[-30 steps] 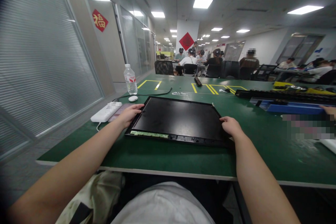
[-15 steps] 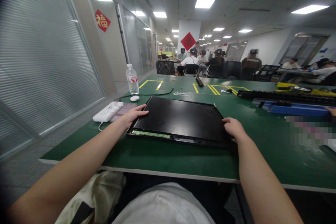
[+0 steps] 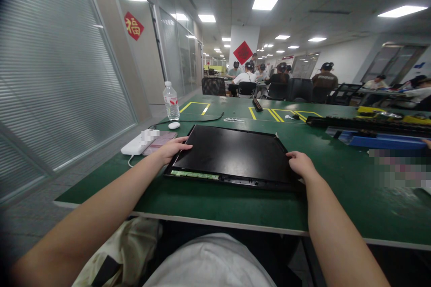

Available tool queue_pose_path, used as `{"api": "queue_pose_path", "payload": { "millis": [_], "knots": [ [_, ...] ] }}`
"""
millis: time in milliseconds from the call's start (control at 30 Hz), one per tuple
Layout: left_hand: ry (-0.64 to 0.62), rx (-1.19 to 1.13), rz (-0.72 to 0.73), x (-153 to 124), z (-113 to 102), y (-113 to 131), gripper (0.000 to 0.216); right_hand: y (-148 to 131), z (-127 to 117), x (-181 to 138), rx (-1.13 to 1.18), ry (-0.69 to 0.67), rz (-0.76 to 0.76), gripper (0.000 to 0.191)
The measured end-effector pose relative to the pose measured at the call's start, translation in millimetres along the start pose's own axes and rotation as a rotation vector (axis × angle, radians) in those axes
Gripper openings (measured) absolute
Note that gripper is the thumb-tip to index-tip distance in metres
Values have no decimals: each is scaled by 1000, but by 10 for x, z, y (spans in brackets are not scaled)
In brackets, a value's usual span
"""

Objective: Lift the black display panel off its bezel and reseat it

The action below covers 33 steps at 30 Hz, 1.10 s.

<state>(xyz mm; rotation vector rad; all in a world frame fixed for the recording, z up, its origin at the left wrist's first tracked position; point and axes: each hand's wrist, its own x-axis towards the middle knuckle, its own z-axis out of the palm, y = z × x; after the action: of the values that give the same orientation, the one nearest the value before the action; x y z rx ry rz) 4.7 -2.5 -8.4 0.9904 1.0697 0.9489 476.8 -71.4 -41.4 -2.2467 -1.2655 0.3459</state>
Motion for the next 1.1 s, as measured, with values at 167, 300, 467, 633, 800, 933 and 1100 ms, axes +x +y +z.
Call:
{"api": "queue_pose_path", "payload": {
  "millis": [167,300,467,633,800,933,1100],
  "knots": [
    [-10,-24,37,-3,10,-6,54,-46,-15,-26,-26,-14,1,39],
    [-10,-37,59,5,6,-11,59,-31,-6,-5,-32,-8,-5,37],
    [-34,-11,89,28,-16,-18,56,-2,4,12,-23,-2,-14,34],
    [-63,0,96,39,-39,-17,53,0,0,14,-42,2,-28,33],
    [-56,21,109,48,-51,-24,52,-18,-4,-6,-41,-10,-14,35],
    [-61,33,132,59,-68,-32,51,-41,-13,-33,-5,-39,16,37],
    [-92,10,180,28,-57,-8,53,-39,-18,-39,-8,-24,-2,33]
  ]
}}
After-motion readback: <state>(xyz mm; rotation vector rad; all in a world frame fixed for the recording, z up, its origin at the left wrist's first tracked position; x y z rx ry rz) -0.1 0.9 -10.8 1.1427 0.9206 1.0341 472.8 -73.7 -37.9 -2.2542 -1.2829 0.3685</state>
